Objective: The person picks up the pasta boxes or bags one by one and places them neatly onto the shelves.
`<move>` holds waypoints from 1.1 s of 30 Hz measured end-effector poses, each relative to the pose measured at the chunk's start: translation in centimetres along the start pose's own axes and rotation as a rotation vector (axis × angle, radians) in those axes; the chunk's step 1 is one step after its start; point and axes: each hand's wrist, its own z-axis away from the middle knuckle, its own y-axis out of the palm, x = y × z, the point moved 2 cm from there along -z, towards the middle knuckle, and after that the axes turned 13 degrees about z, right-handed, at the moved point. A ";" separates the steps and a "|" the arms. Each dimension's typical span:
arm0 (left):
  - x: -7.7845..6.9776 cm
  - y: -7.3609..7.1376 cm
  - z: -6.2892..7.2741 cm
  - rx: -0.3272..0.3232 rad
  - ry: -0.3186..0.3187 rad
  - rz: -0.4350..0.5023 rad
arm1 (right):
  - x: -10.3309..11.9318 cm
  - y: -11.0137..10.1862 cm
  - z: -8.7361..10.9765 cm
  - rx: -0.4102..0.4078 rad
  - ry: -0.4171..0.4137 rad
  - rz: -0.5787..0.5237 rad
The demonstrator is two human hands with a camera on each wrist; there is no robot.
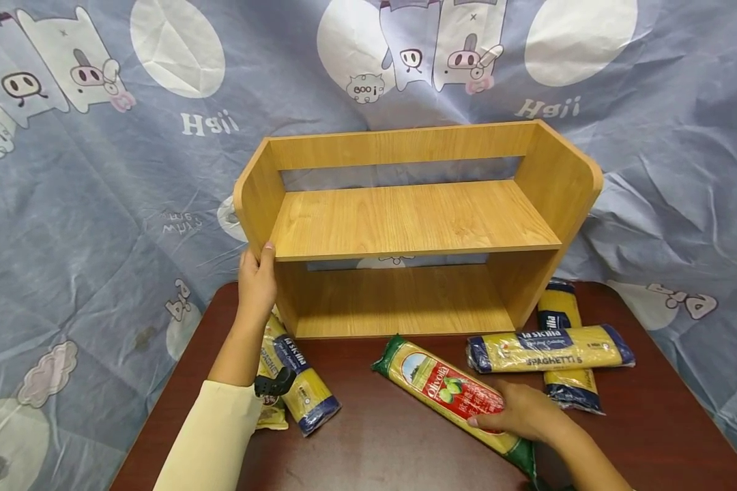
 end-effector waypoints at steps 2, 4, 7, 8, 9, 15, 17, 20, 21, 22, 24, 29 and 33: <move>-0.1 0.1 0.0 0.000 0.001 -0.006 | 0.0 0.0 0.1 0.020 -0.004 -0.034; -0.2 0.1 0.1 -0.003 0.004 -0.009 | -0.1 -0.1 0.3 0.035 -0.010 -0.080; -0.3 0.1 0.1 -0.004 0.004 -0.006 | -0.1 -0.2 0.5 0.045 -0.042 -0.161; -0.3 0.1 0.2 -0.004 0.003 -0.003 | -0.1 -0.3 0.6 0.047 -0.061 -0.191; -0.3 0.0 0.2 -0.004 0.001 0.001 | -0.1 -0.3 0.7 0.048 -0.084 -0.220; 0.0 0.0 0.3 0.005 -0.026 0.040 | -0.4 0.2 0.9 0.140 -0.246 -0.456; 0.0 0.0 0.3 0.009 -0.038 0.045 | -0.7 0.5 1.0 0.193 -0.268 -0.540; 0.0 0.0 0.3 0.012 -0.038 0.039 | -1.1 1.0 1.1 0.257 -0.287 -0.647; 0.0 0.0 0.3 0.012 -0.037 0.037 | -1.2 1.2 1.2 0.275 -0.290 -0.674; -0.1 0.0 0.2 0.012 -0.035 0.034 | -1.3 1.4 1.3 0.294 -0.304 -0.707; -0.1 0.0 0.3 0.010 -0.030 0.029 | -1.3 1.8 1.4 0.326 -0.341 -0.762; -0.3 -0.1 0.3 -0.004 -0.028 0.024 | -1.3 2.5 1.9 0.345 -0.411 -0.840; -0.4 0.1 0.3 -0.010 -0.039 0.024 | -1.3 2.8 2.3 0.340 -0.434 -0.890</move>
